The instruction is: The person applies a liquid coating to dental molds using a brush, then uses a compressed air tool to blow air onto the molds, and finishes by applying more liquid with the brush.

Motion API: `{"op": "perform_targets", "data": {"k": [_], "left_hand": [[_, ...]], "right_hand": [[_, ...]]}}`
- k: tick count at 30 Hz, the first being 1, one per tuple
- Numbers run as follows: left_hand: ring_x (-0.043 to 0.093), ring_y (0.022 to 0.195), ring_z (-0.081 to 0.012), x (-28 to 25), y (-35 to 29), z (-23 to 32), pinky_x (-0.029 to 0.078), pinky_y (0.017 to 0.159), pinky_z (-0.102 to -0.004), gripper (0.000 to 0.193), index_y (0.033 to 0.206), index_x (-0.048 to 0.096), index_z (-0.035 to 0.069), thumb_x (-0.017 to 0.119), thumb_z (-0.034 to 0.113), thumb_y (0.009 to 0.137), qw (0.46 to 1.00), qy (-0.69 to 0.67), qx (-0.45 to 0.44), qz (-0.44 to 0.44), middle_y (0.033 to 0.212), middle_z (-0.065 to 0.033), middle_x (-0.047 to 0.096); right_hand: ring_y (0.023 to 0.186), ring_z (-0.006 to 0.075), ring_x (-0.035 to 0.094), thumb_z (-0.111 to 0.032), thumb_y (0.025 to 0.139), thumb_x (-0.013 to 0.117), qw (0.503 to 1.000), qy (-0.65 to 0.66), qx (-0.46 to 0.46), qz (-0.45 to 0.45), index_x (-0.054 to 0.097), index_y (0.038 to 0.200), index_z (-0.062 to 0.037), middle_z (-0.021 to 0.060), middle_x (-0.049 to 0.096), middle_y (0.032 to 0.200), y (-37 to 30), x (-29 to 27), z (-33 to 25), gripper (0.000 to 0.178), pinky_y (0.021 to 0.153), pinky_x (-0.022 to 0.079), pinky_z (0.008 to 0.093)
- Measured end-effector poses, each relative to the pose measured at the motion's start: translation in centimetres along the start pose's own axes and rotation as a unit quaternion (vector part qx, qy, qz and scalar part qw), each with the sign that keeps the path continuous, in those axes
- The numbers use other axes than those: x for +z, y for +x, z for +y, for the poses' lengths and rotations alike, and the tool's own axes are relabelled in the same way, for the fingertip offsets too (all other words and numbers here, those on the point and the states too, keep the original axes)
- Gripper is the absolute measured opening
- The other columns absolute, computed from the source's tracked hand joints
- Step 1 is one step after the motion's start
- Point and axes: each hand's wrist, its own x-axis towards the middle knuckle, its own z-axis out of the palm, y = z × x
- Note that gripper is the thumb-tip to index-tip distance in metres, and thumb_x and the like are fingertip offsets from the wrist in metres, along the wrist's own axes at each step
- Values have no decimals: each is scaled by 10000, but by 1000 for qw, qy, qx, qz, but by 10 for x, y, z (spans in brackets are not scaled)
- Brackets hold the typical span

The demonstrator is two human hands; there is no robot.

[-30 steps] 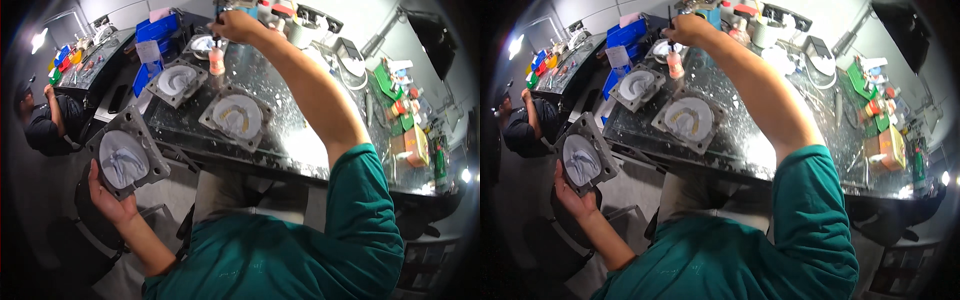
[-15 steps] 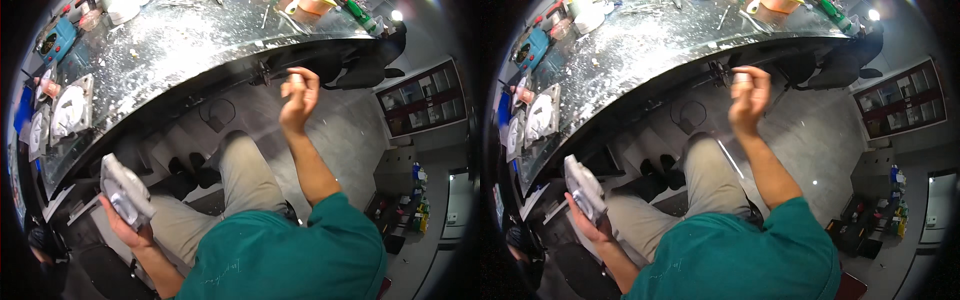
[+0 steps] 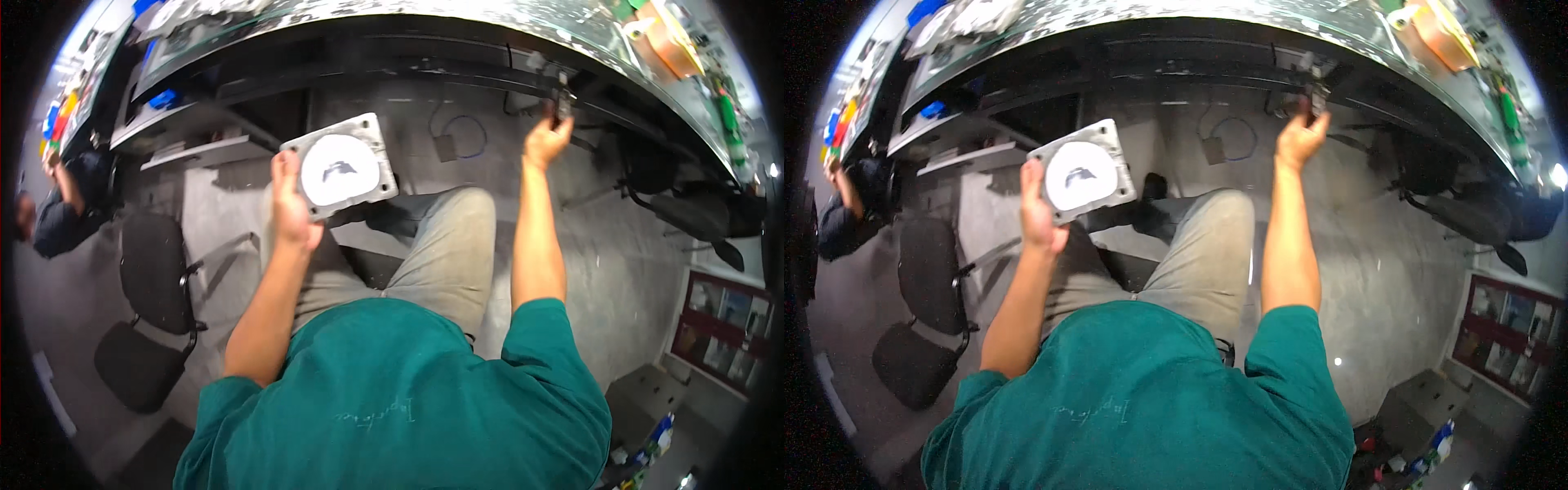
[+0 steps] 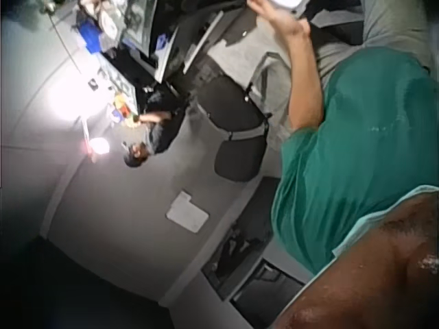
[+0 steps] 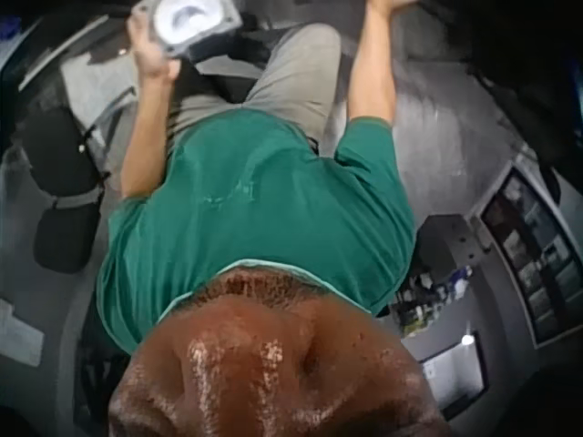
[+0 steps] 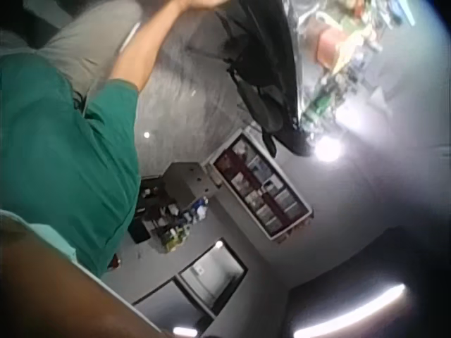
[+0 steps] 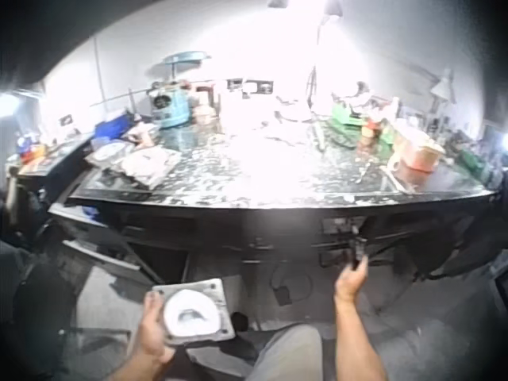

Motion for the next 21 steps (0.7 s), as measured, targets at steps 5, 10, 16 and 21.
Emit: {"op": "perform_targets", "data": {"k": [5, 10, 16, 21], "left_hand": [[576, 1066, -108, -25, 12, -29, 485, 935, -286, 278, 1151, 539, 110, 494, 378, 1091, 999, 24, 22, -20, 1077, -4, 596], [567, 1017, -104, -48, 39, -72, 473, 914, -279, 296, 1145, 542, 91, 485, 376, 1095, 999, 27, -7, -19, 1077, -17, 610], [526, 941, -111, -80, 51, -113, 453, 846, -284, 288, 1118, 557, 68, 502, 349, 1088, 999, 45, -27, -1, 1005, -19, 580], [520, 964, -152, -89, 61, -118, 441, 862, -325, 350, 1131, 553, 43, 525, 384, 1060, 993, 97, -51, 43, 1004, -51, 577]], "right_hand": [[681, 46, 525, -220, 1025, 655, 924, 271, 186, -195, 602, 1212, -41, -28, 593, 848, -22, -66, -62, 264, 584, 441, 227], [1093, 230, 655, -152, 923, 749, 861, 5, -41, -508, 675, 1139, -75, 58, 635, 1234, -45, -123, -154, 241, 964, 513, 335], [945, 312, 713, -208, 883, 792, 782, -141, -124, -595, 661, 1163, -74, 105, 719, 1061, -138, -98, -222, 337, 805, 571, 392], [935, 334, 693, -323, 926, 733, 745, -191, -80, -634, 642, 1130, -81, 94, 700, 1014, -167, -65, -242, 330, 765, 555, 442]]}}
